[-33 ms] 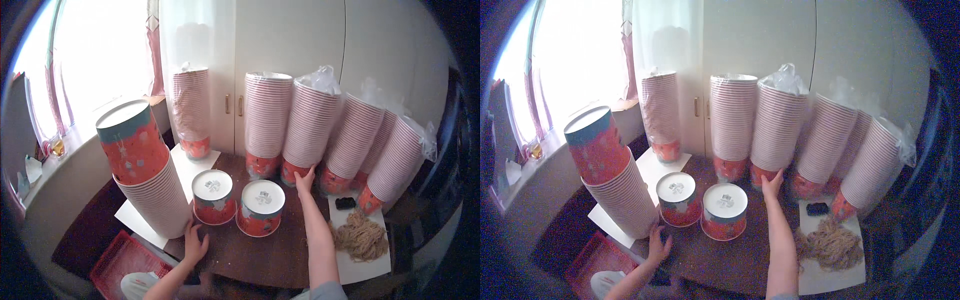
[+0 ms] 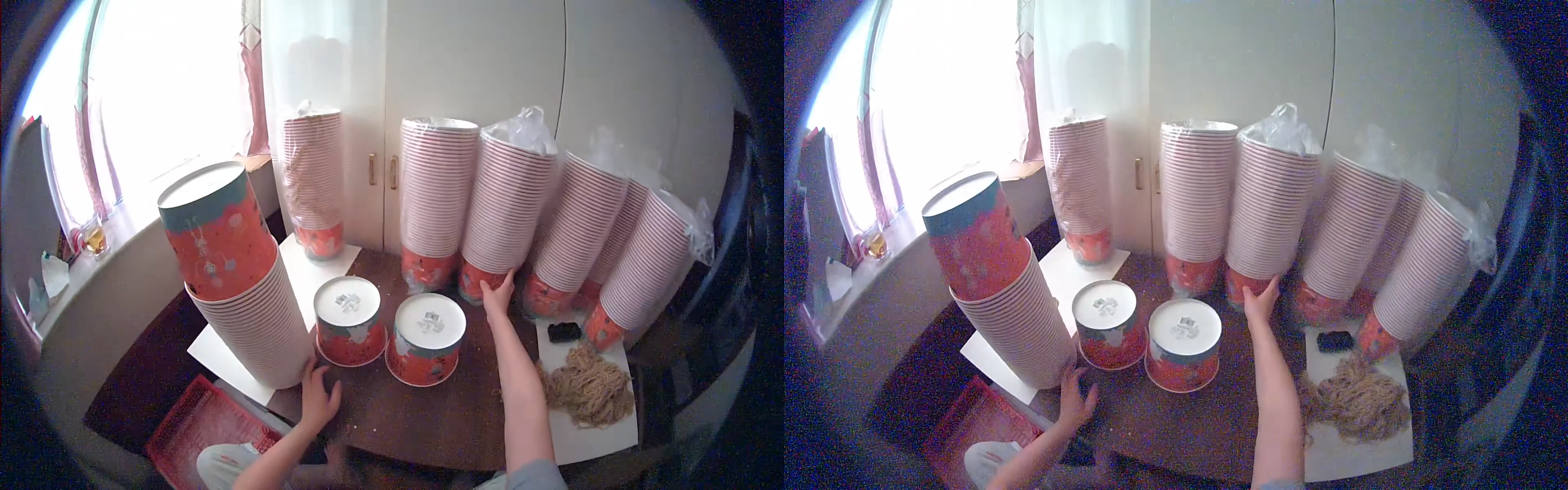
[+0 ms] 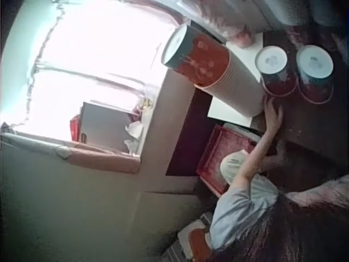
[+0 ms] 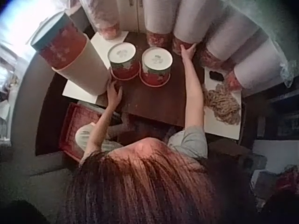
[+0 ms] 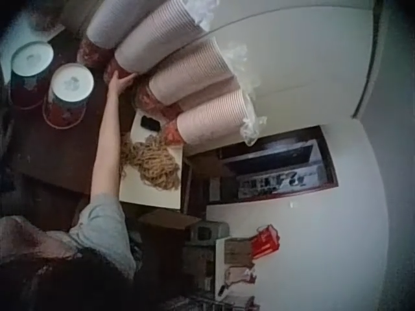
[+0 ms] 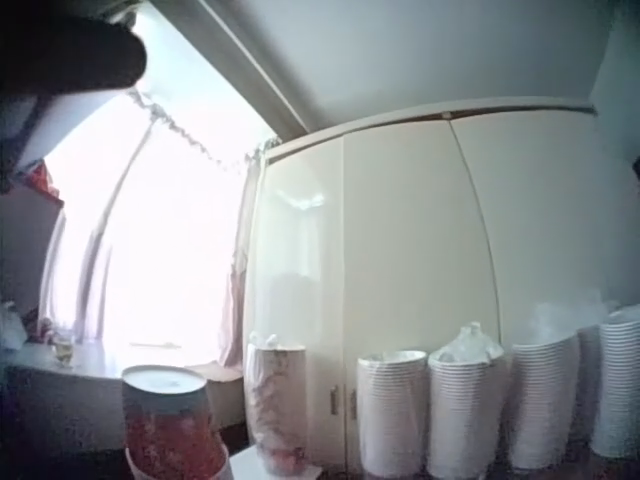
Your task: Attaching string handles to decorative paper buckets for packaging.
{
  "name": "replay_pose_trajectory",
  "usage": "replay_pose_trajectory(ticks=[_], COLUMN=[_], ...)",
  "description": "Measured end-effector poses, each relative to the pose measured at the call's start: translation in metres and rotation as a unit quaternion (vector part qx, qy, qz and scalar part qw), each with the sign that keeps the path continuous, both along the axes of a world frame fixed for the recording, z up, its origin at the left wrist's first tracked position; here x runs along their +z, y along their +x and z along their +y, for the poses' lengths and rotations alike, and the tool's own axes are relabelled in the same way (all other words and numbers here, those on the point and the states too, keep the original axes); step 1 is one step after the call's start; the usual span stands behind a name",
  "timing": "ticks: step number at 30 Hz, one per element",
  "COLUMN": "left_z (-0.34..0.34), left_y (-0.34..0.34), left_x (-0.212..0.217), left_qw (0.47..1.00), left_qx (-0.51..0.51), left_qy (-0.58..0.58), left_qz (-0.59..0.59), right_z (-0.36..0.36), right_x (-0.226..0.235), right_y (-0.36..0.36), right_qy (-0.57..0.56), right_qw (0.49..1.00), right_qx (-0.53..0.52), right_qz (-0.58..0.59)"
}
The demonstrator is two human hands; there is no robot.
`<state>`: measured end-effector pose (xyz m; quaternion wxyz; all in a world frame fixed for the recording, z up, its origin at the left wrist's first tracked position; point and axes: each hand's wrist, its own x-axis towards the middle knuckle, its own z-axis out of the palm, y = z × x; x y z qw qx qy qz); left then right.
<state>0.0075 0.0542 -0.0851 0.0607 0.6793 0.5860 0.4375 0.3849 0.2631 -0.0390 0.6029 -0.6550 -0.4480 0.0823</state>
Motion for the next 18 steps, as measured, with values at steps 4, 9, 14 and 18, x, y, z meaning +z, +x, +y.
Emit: replay_pose_trajectory(ticks=[4, 9, 14, 18], left_z=[-0.005, -0.003, -0.01, -0.019], left_y=[0.001, -0.005, -0.006, -0.028], left_x=[0.005, 0.003, 0.026, 0.121], left_qw=[1.0, 0.999, 0.995, 0.921], left_qx=[-0.001, 0.03, -0.033, -0.036], left_qy=[-0.006, -0.007, 0.083, 0.364], left_qz=[-0.006, 0.018, 0.032, 0.133], right_z=[0.002, -0.019, -0.079, -0.125], right_x=[-0.011, 0.017, 0.051, 0.041], right_y=[0.008, -0.008, -0.048, -0.067], right_qy=[-0.008, -0.081, 0.054, 0.087], right_qw=[0.999, 0.991, 0.964, 0.969], right_qx=[0.034, 0.101, 0.165, 0.218], right_qz=[-0.036, 0.018, 0.203, 0.071])
